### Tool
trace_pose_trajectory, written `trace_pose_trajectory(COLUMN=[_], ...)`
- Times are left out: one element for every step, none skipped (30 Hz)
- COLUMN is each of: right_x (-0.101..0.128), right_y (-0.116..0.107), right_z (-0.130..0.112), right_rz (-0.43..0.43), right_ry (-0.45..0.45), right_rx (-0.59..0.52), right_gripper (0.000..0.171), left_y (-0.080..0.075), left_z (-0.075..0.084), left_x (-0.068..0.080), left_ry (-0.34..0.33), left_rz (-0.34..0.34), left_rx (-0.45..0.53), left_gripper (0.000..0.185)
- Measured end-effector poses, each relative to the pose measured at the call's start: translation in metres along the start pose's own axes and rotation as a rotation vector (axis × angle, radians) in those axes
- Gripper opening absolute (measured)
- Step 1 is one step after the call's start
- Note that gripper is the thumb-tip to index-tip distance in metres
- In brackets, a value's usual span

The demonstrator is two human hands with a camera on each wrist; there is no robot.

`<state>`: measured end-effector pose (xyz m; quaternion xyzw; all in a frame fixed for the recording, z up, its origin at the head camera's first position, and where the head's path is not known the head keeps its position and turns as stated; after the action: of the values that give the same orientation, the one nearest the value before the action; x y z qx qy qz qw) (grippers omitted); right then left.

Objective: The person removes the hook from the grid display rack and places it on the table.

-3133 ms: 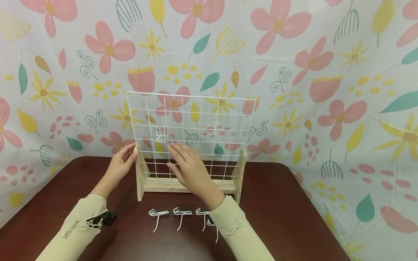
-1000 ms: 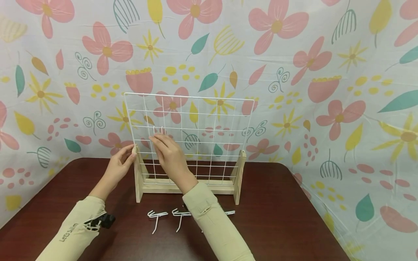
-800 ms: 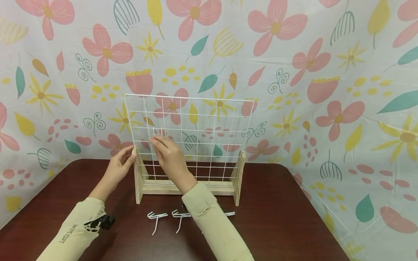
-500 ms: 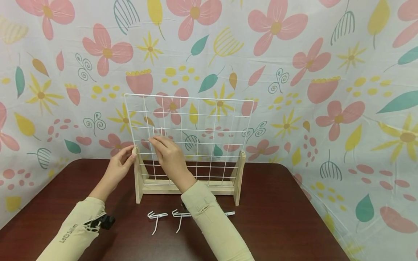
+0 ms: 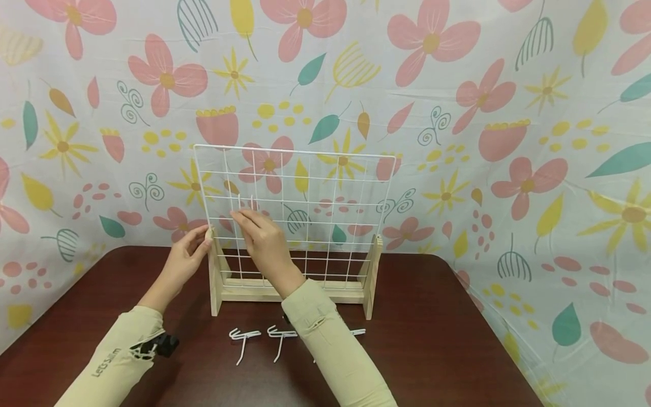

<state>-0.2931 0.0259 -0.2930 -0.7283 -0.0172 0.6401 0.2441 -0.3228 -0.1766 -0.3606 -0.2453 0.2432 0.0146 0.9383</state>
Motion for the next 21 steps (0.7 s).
trace_pose_trajectory(right_x=[-0.0004,-0.0009,-0.0010,-0.0012,-0.0014,-0.0018,-0.0021,-0.0025,-0.0031,-0.0037,-0.0042,-0.0047,-0.0051,-0.0055,-0.0057,-0.0058,-0.0058,-0.0058,-0.0057,-0.0055,-0.0053], right_y=[-0.0002,-0.0006,-0.0006,-0.0007,-0.0008,-0.0010,-0.0013,-0.0017,-0.0022,-0.0029,-0.0035,-0.0042,-0.0049,-0.0058,-0.0065,-0.0073,-0.0080,-0.0088,-0.0091,-0.0095,-0.0098], right_z=[-0.0001,-0.0005,-0.0005,-0.0005,-0.0007,-0.0010,-0.0011,-0.0015,-0.0019,-0.0026,-0.0031,-0.0038,-0.0044,-0.0053,-0.0060,-0.0067,-0.0072,-0.0078,-0.0083,-0.0087,-0.0091], right_rz=[0.002,0.005,0.007,0.006,0.007,0.007,0.007,0.009,0.011,0.013,0.017,0.020,0.023,0.025,0.027,0.029,0.031,0.031,0.032,0.033,0.033], right_ry=[-0.003,-0.004,-0.006,-0.006,-0.007,-0.009,-0.013,-0.018,-0.023,-0.029,-0.037,-0.044,-0.053,-0.060,-0.068,-0.074,-0.081,-0.086,-0.091,-0.093,-0.096], right_rx=[0.000,-0.002,-0.002,-0.001,0.000,0.001,0.004,0.007,0.009,0.011,0.013,0.015,0.016,0.018,0.019,0.020,0.025,0.028,0.030,0.031,0.033], right_gripper=[0.026,0.026,0.026,0.026,0.026,0.026,0.026,0.026,0.026,0.026,0.026,0.026,0.026,0.026,0.026,0.027,0.027,0.027,0.027,0.027,0.027], left_y=[-0.0001,-0.0002,-0.0004,-0.0005,-0.0007,-0.0008,-0.0008,-0.0008,-0.0007,-0.0006,-0.0007,-0.0006,-0.0006,-0.0006,-0.0005,-0.0006,-0.0006,-0.0005,-0.0007,-0.0008,-0.0010], left_z=[0.0002,0.0003,0.0004,0.0004,0.0005,0.0006,0.0008,0.0012,0.0014,0.0016,0.0019,0.0020,0.0020,0.0020,0.0019,0.0020,0.0020,0.0022,0.0022,0.0023,0.0022], left_x=[0.0001,0.0002,0.0003,0.0005,0.0007,0.0008,0.0009,0.0010,0.0009,0.0009,0.0010,0.0010,0.0010,0.0011,0.0011,0.0013,0.0014,0.0016,0.0018,0.0019,0.0020], left_ry=[0.001,0.001,0.000,0.000,-0.001,-0.002,-0.003,-0.003,-0.003,-0.004,-0.004,-0.005,-0.008,-0.010,-0.013,-0.016,-0.018,-0.019,-0.020,-0.021,-0.021], left_rz=[0.000,-0.001,-0.002,-0.004,-0.005,-0.006,-0.007,-0.006,-0.006,-0.005,-0.003,-0.002,-0.002,-0.003,-0.005,-0.006,-0.009,-0.011,-0.012,-0.013,-0.013], left_rx=[-0.001,-0.001,0.000,0.001,0.002,0.004,0.005,0.006,0.005,0.006,0.005,0.003,0.002,0.003,0.005,0.007,0.008,0.011,0.013,0.015,0.015], left_gripper=[0.045,0.045,0.046,0.046,0.046,0.046,0.046,0.046,0.046,0.046,0.046,0.046,0.046,0.046,0.046,0.046,0.046,0.046,0.046,0.046,0.046])
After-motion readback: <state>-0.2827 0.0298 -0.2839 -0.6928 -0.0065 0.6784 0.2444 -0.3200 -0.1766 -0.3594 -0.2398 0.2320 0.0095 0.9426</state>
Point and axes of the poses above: each hand's wrist, its own x-axis away from the middle knuckle, its own y-axis out of the palm, z = x × y, the point moved 2 cm from there along -x, towards the middle knuckle, and after that the axes turned 14 degrees about -x, right-handed, at the moved point
